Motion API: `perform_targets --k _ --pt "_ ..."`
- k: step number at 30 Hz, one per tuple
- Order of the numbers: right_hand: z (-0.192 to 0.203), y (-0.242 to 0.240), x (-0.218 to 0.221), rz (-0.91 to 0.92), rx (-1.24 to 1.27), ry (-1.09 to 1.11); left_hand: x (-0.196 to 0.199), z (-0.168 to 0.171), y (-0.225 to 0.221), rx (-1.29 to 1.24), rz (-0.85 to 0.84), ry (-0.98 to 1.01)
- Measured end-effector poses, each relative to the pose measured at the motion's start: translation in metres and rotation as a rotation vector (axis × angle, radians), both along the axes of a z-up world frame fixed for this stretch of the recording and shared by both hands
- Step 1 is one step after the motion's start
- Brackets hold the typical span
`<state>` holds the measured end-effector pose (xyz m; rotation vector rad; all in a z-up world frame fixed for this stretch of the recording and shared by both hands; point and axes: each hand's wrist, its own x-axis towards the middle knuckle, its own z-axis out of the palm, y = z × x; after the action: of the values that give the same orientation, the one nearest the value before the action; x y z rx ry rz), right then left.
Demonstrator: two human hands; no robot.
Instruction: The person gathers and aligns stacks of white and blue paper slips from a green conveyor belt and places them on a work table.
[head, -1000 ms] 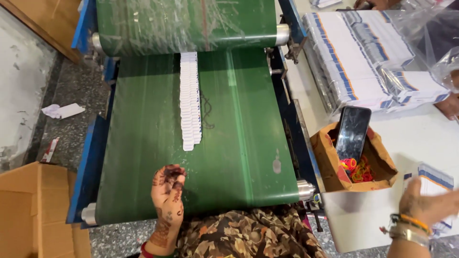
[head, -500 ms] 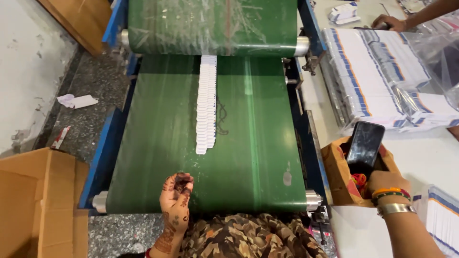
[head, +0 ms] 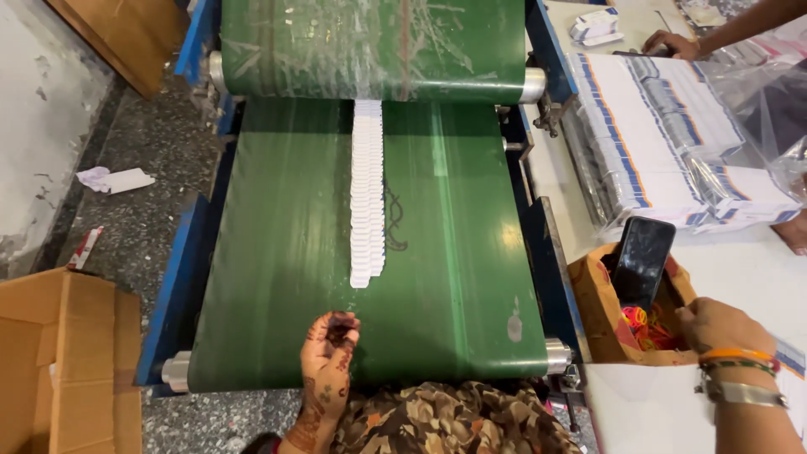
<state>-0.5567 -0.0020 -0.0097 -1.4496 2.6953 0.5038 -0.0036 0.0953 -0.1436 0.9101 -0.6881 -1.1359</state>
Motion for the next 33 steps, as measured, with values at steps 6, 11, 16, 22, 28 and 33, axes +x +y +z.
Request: perform_targets --k 6,11,16,22,28,33 --pt "0.043 0.010 0.112 0.518 -0.470 -0.782 -0.051 0.052 -0.027 -0.208 -0.366 0.101" --pt "0.053 0.013 0.234 0.536 -0.271 -1.574 -0.087 0.124 -0.048 -0.177 -0.388 -0.384" --pt "0.069 0.023 0.293 0.895 -0.112 -1.601 -0.077 0.106 -0.040 -0.065 -0.287 0.069" --pt "0.044 0.059 0.302 0.995 -0.072 -2.137 0.021 0.049 -0.031 0.119 0.149 -0.142" --pt "-0.022 0.063 0.331 0.326 0.019 -2.394 -0.016 0.042 -0.009 0.222 -0.150 -0.323" --pt "-0.035 -0.006 0.373 0.005 -0.240 -2.114 0.007 0.046 -0.042 0.037 -0.084 0.152"
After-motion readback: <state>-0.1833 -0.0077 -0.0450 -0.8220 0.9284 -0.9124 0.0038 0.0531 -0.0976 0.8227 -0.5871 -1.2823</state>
